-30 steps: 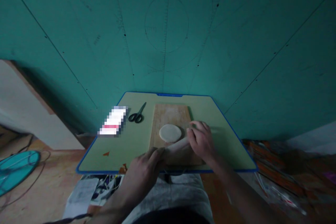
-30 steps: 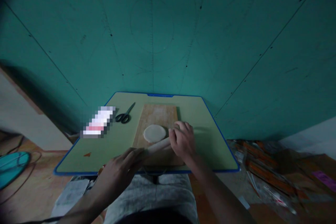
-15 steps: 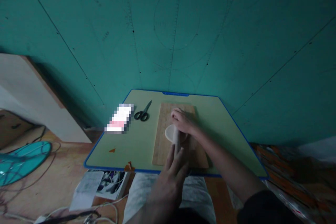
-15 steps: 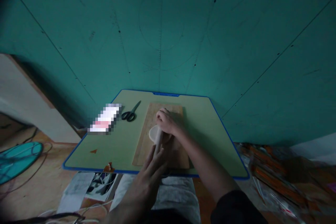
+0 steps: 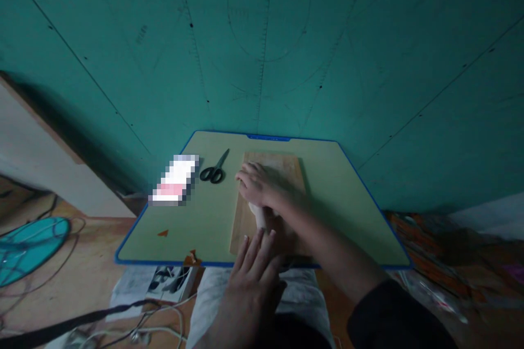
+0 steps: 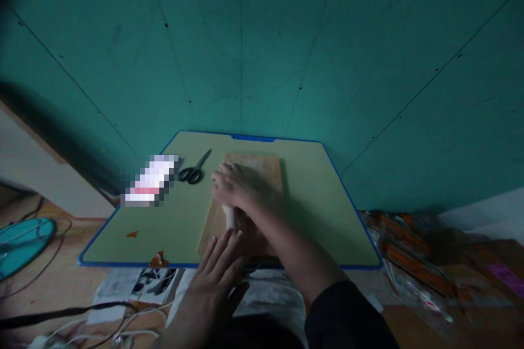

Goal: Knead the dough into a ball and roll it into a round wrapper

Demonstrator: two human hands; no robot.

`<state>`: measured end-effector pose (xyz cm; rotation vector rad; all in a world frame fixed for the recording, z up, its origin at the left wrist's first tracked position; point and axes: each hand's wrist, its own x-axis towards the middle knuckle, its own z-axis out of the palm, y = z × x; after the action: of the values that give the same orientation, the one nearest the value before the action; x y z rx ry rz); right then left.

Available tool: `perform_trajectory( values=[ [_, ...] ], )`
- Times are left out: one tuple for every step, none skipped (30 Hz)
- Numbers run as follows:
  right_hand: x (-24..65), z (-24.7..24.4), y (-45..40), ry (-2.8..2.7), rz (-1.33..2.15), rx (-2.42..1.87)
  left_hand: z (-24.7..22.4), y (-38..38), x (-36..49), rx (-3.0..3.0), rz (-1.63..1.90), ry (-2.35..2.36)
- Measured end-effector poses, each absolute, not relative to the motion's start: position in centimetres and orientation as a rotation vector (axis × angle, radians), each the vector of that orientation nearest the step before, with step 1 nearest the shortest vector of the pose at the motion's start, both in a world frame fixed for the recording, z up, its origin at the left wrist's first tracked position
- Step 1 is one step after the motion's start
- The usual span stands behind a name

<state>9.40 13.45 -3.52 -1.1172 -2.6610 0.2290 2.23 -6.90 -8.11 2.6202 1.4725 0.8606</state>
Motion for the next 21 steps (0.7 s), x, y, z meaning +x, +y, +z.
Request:
perform_trajectory(
  values=[
    [9.0, -3.7, 13.4, -2.663, 0.231, -1.118, -8.4, -7.0, 2.0, 2.636, 0.863, 1.474],
    [8.7, -3.8, 13.4, -2.661, 0.240, -1.121, -8.6, -7.0, 1.9, 2.649, 0.858, 1.479],
    [8.5, -4.0, 13.5, -2.655, 0.258, -1.128, -8.9, -7.0, 1.8, 2.660, 0.850, 1.486],
    [8.3, -4.1, 13.6, -2.644, 0.286, -1.137, -9.1, -6.9, 1.8, 2.666, 0.845, 1.494],
    [8.1, -4.1, 13.6, -2.627, 0.320, -1.150, -9.3, -6.7, 2.0, 2.673, 0.847, 1.490],
    [8.1, -4.1, 13.7, -2.603, 0.353, -1.170, -9.3, -6.4, 2.3, 2.677, 0.839, 1.478],
    [8.3, -4.0, 13.8, -2.575, 0.377, -1.194, -9.3, -6.0, 2.6, 2.682, 0.829, 1.451],
    [8.6, -3.8, 13.9, -2.537, 0.384, -1.215, -9.1, -5.6, 3.0, 2.684, 0.824, 1.407],
    [9.1, -3.6, 13.8, -2.486, 0.370, -1.225, -8.8, -5.2, 3.4, 2.681, 0.830, 1.348],
    [9.9, -3.4, 13.7, -2.417, 0.340, -1.224, -8.4, -4.8, 3.8, 2.665, 0.850, 1.289],
    [10.8, -3.2, 13.3, -2.330, 0.310, -1.219, -8.0, -4.5, 4.1, 2.631, 0.888, 1.246],
    [12.0, -3.1, 12.8, -2.228, 0.290, -1.209, -7.5, -4.1, 4.2, 2.582, 0.944, 1.220],
    [13.4, -3.0, 12.0, -2.116, 0.302, -1.218, -7.0, -3.7, 4.2, 2.521, 1.003, 1.212],
    [14.9, -3.1, 11.1, -2.008, 0.355, -1.259, -6.4, -3.3, 4.0, 2.458, 1.054, 1.218],
    [16.4, -3.2, 9.9, -1.933, 0.446, -1.308, -5.9, -2.7, 3.6, 2.405, 1.101, 1.229],
    [17.7, -3.4, 8.5, -1.889, 0.538, -1.355, -5.5, -2.0, 3.0, 2.368, 1.140, 1.244],
    [18.9, -3.6, 7.1, -1.892, 0.609, -1.398, -5.0, -1.1, 2.4, 2.353, 1.171, 1.261],
    [19.9, -3.8, 5.7, -1.939, 0.653, -1.439, -4.7, 0.1, 1.6, 2.363, 1.192, 1.285],
    [20.5, -4.0, 4.4, -2.006, 0.728, -1.475, -4.4, 1.4, 0.9, 2.382, 1.198, 1.357],
    [20.9, -4.1, 3.4, -2.064, 0.768, -1.526, -4.3, 2.8, 0.2, 2.423, 1.179, 1.434],
    [21.0, -4.0, 2.6, -2.125, 0.755, -1.576, -4.1, 4.2, -0.3, 2.481, 1.109, 1.500]
  ],
)
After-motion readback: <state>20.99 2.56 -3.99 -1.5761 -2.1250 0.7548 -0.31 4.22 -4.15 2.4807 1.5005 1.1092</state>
